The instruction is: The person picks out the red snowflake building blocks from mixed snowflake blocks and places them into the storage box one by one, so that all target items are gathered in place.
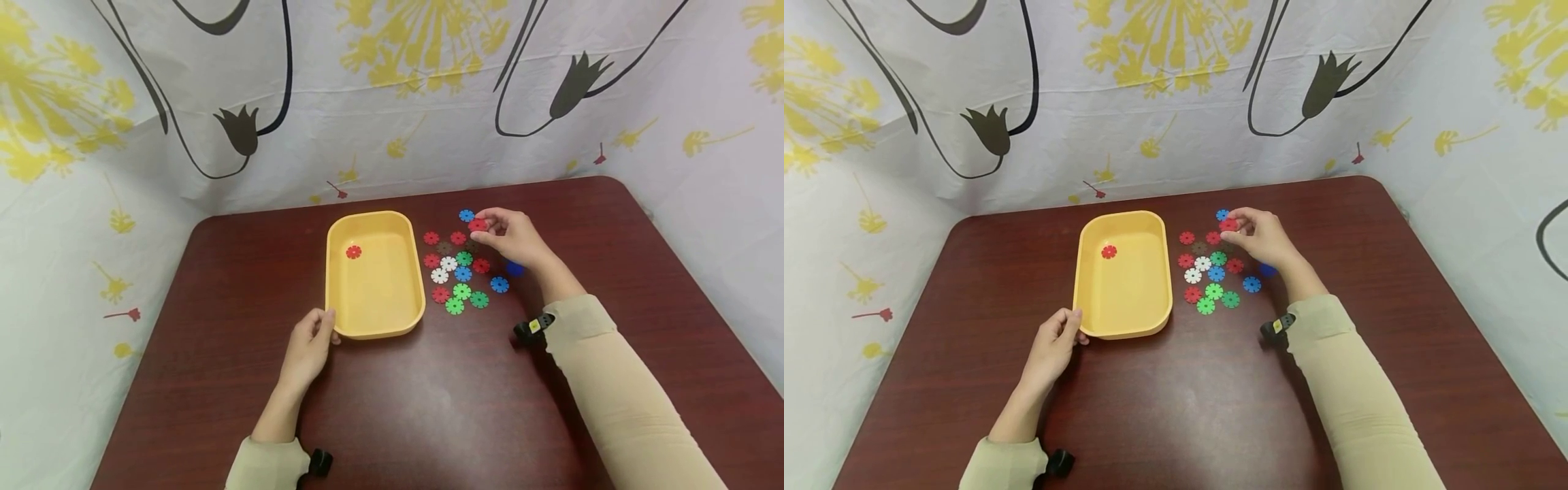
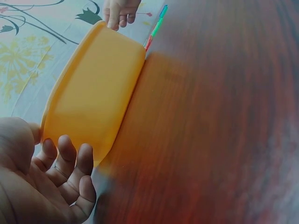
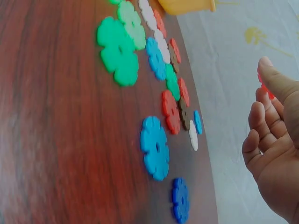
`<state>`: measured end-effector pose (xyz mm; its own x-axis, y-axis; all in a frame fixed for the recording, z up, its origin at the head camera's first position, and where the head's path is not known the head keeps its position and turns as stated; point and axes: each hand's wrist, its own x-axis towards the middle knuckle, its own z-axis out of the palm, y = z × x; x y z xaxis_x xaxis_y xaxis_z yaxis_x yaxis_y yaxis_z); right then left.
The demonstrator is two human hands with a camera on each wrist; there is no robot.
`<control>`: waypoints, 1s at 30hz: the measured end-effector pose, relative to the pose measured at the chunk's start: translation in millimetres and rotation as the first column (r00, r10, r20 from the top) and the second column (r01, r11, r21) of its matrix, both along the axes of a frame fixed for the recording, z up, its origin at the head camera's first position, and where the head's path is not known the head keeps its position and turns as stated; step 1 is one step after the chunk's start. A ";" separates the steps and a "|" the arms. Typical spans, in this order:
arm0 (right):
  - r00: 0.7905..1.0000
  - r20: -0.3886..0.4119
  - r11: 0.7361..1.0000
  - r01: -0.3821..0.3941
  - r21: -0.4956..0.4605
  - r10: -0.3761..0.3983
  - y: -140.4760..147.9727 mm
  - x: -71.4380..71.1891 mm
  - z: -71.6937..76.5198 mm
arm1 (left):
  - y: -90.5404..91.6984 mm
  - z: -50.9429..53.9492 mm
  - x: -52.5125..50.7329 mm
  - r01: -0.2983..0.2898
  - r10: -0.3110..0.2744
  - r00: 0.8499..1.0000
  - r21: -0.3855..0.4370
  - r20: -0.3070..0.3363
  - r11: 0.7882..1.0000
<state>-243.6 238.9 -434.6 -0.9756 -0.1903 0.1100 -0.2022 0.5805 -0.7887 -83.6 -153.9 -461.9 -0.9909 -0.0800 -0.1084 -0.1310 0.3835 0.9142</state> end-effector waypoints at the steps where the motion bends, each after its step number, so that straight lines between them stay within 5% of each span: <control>1: 1.000 0.000 1.000 -0.006 -0.005 0.006 -1.4 -0.4 -0.4 | -0.3 -0.2 0.1 -0.002 0.002 1.000 0.002 0.002 1.000; 30: 0.997 -0.017 0.997 -0.069 -0.017 0.069 -40.5 -4.4 2.9 | -0.6 -0.2 -0.5 0.006 -0.006 1.000 0.002 0.003 1.000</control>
<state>-248.0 198.4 -431.7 -0.9583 -0.2548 0.1294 -0.2538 0.5508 -0.7951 -84.1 -154.5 -462.1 -0.9910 -0.0743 -0.1113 -0.1314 0.3827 0.9145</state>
